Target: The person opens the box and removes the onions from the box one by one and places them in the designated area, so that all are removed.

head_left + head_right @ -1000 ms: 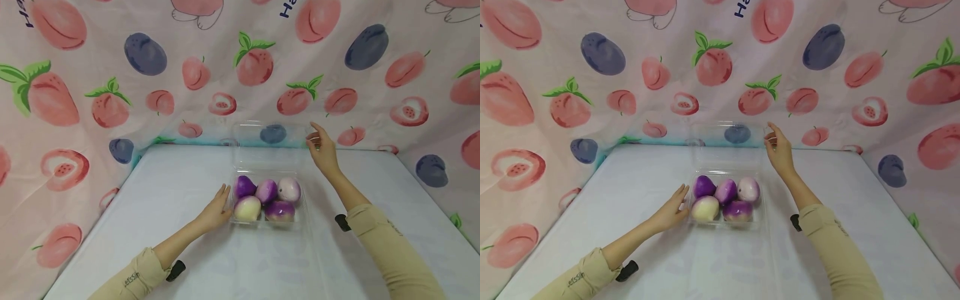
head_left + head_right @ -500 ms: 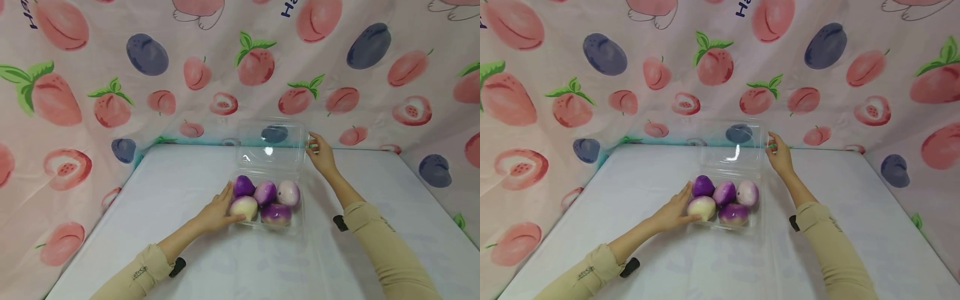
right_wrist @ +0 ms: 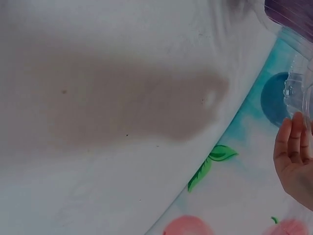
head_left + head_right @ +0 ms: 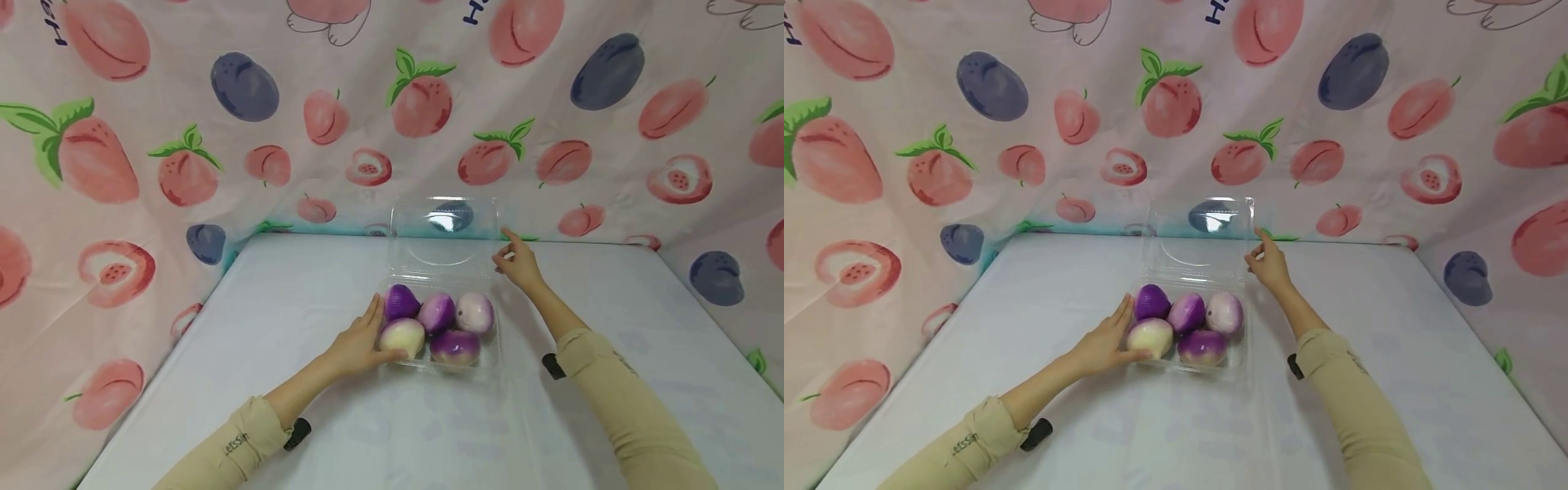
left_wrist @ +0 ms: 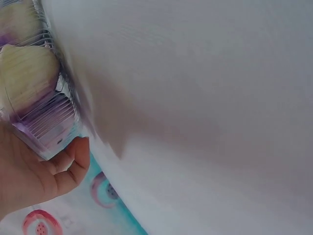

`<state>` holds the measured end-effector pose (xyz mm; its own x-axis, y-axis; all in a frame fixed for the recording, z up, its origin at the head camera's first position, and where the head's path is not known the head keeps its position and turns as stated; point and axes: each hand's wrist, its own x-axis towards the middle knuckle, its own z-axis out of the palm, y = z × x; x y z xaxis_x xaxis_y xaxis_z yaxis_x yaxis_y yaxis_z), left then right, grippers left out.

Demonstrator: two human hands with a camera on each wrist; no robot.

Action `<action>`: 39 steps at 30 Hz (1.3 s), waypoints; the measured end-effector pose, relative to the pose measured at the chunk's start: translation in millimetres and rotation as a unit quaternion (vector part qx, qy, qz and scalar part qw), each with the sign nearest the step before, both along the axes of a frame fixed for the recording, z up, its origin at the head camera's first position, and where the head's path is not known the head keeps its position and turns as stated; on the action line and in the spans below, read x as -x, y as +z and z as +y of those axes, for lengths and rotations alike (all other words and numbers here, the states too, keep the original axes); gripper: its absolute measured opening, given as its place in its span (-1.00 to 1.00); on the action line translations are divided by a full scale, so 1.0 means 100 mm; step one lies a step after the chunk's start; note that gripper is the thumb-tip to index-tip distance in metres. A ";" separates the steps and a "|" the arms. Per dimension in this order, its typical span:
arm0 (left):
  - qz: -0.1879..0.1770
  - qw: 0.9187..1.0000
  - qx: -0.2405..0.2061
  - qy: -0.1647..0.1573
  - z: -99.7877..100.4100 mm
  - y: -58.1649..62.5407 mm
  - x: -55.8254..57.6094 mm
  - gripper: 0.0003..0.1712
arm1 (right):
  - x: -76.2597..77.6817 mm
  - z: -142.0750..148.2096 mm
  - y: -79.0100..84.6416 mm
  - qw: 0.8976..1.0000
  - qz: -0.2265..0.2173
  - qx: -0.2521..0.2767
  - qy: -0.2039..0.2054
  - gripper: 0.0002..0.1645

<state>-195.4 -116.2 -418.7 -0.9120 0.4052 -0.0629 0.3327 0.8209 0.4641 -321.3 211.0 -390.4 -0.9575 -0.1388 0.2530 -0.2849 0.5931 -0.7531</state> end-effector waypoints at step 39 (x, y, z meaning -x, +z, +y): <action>0.005 0.998 -0.014 0.056 0.25 0.00 0.10 0.40 | 1.45 0.65 -1.66 0.991 -0.083 0.068 0.084 -0.13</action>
<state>-205.2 -91.2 -418.7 -0.9522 0.3022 -0.0433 0.2446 0.8401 0.4842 -466.8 276.1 -556.4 -0.9536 -0.2759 0.1204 -0.2360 0.4373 -0.8678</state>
